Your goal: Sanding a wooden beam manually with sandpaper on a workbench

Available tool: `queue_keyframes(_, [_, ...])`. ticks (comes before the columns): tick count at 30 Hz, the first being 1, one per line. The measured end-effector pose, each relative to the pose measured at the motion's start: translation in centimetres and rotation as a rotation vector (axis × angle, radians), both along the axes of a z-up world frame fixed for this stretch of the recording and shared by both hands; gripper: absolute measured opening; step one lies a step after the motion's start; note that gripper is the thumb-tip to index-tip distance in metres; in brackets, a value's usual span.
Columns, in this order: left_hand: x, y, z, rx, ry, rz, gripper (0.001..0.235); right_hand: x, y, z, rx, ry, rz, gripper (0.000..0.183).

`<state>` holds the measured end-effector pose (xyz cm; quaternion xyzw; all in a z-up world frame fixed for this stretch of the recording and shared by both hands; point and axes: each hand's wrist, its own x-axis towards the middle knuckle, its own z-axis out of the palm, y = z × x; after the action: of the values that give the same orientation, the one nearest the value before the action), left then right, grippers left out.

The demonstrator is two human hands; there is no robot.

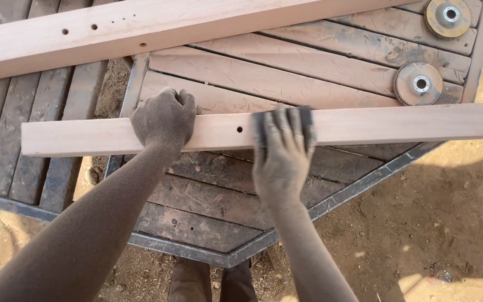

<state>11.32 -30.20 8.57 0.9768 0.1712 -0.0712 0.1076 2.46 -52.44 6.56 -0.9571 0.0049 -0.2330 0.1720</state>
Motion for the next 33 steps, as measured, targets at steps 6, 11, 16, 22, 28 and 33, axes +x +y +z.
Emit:
queue_keyframes(6, [0.0, 0.0, -1.0, -0.033, -0.069, -0.018, 0.046, 0.4, -0.9, 1.1, -0.028, -0.040, 0.423, 0.042])
queue_keyframes(11, [0.2, 0.1, -0.6, -0.005, -0.038, -0.017, 0.048, 0.9, -16.3, 0.2, -0.085, 0.008, 0.020, 0.033])
queue_keyframes(16, [0.1, 0.0, -0.4, -0.013, -0.041, -0.016, 0.049, 0.6, -8.4, -0.9, -0.015, -0.033, -0.061, 0.036])
queue_keyframes(22, [0.1, 0.1, -0.9, -0.007, -0.082, -0.043, 0.049, 0.3, 0.5, 1.1, 0.004, -0.055, 0.294, 0.040])
queue_keyframes(28, [0.1, 0.2, -1.0, -0.003, -0.041, -0.021, 0.048, -0.4, -13.1, 1.1, -0.130, -0.037, 0.208, 0.035])
queue_keyframes(33, [0.3, -0.4, -1.2, 0.051, -0.072, 0.008, 0.048, -1.0, -11.3, 0.7, -0.057, -0.060, -0.062, 0.039])
